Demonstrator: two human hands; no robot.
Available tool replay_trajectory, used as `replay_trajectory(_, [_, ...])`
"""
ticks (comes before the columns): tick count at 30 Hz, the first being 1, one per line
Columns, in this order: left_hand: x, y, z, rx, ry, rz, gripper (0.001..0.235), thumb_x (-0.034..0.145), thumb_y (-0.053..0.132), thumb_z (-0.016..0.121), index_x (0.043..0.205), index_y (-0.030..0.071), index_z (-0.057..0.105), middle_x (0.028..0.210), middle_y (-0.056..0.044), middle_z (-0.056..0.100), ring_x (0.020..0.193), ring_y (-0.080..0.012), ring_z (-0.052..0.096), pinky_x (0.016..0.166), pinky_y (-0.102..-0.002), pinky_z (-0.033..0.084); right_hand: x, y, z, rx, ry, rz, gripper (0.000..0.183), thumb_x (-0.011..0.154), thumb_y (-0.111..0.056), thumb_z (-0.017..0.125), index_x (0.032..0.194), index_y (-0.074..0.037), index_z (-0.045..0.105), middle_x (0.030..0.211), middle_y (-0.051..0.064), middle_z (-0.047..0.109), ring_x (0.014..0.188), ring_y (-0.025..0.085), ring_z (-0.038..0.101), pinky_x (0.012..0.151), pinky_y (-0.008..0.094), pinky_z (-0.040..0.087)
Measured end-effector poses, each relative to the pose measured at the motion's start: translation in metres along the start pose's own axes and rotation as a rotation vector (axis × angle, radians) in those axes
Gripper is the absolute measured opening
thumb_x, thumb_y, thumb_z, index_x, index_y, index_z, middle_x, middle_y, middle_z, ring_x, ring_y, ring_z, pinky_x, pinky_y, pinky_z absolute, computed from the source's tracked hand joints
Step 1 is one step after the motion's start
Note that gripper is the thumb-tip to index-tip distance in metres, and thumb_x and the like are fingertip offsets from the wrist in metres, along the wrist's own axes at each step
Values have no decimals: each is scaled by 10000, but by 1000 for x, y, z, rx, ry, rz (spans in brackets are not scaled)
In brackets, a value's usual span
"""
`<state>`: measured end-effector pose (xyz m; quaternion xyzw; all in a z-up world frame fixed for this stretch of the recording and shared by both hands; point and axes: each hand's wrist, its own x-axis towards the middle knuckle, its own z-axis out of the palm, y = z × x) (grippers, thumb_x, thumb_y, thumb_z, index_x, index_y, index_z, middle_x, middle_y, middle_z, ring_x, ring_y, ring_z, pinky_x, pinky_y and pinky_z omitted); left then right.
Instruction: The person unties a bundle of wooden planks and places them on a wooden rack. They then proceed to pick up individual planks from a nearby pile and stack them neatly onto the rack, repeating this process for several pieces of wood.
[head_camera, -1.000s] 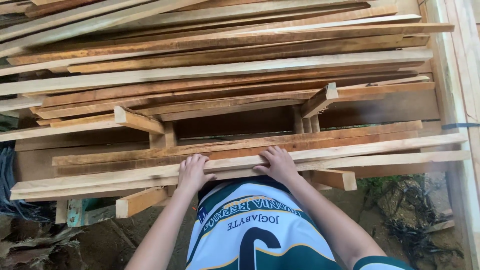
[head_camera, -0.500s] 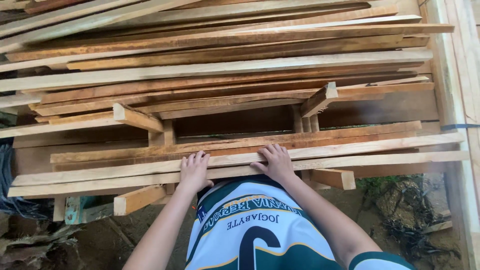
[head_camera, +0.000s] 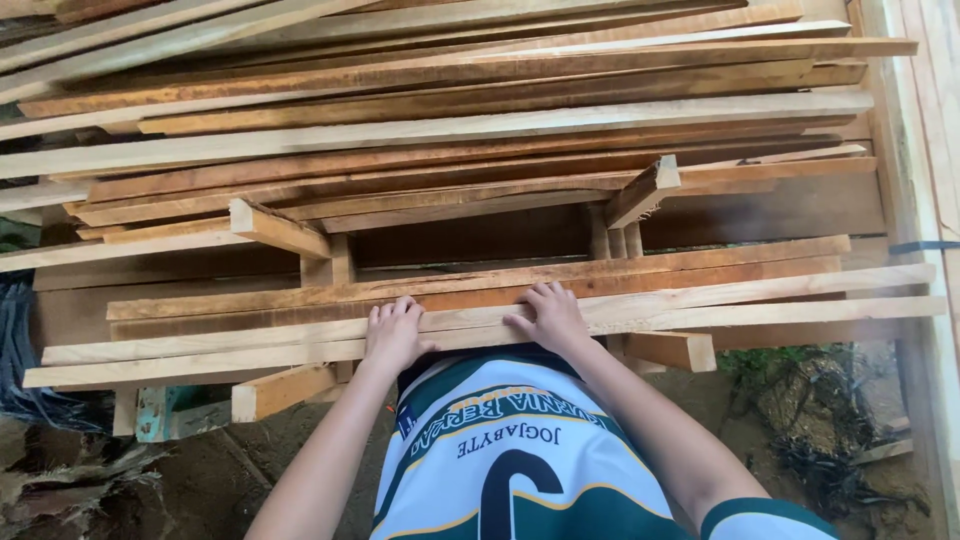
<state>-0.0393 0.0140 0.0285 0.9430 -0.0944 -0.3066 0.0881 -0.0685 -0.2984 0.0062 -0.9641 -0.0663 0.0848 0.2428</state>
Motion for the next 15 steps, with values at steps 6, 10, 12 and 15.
replay_trajectory(6, [-4, 5, -13, 15, -35, 11, 717, 776, 465, 854, 1377, 178, 591, 1409, -17, 494, 1409, -349, 448, 1230, -601, 254, 2, -2, -1, -41, -29, -2, 336, 840, -546, 740, 1015, -265, 682, 1027, -53, 617, 1118, 221, 597, 917, 416, 504])
replay_trajectory(10, [0, 7, -9, 60, -54, 9, 759, 773, 454, 857, 1432, 229, 553, 1411, 17, 472, 1402, -339, 438, 1222, -614, 243, 4, -3, -3, -58, -40, -7, 348, 840, -551, 738, 1006, -252, 677, 1018, -40, 617, 1117, 233, 601, 912, 429, 508])
replay_trajectory(12, [-1, 9, -8, 63, -88, -3, 727, 778, 453, 849, 1420, 251, 574, 1416, 32, 459, 1405, -342, 427, 1226, -608, 231, 3, -6, -4, -37, -58, 8, 379, 819, -564, 753, 999, -240, 672, 992, -24, 609, 1105, 250, 598, 907, 443, 509])
replay_trajectory(15, [-8, 18, -25, 35, -112, -13, 710, 799, 399, 843, 1426, 219, 563, 1425, 8, 452, 1412, -365, 414, 1238, -614, 205, 12, -11, -11, -69, -143, 48, 412, 793, -604, 758, 1012, -260, 698, 1024, -23, 627, 1114, 240, 599, 918, 426, 503])
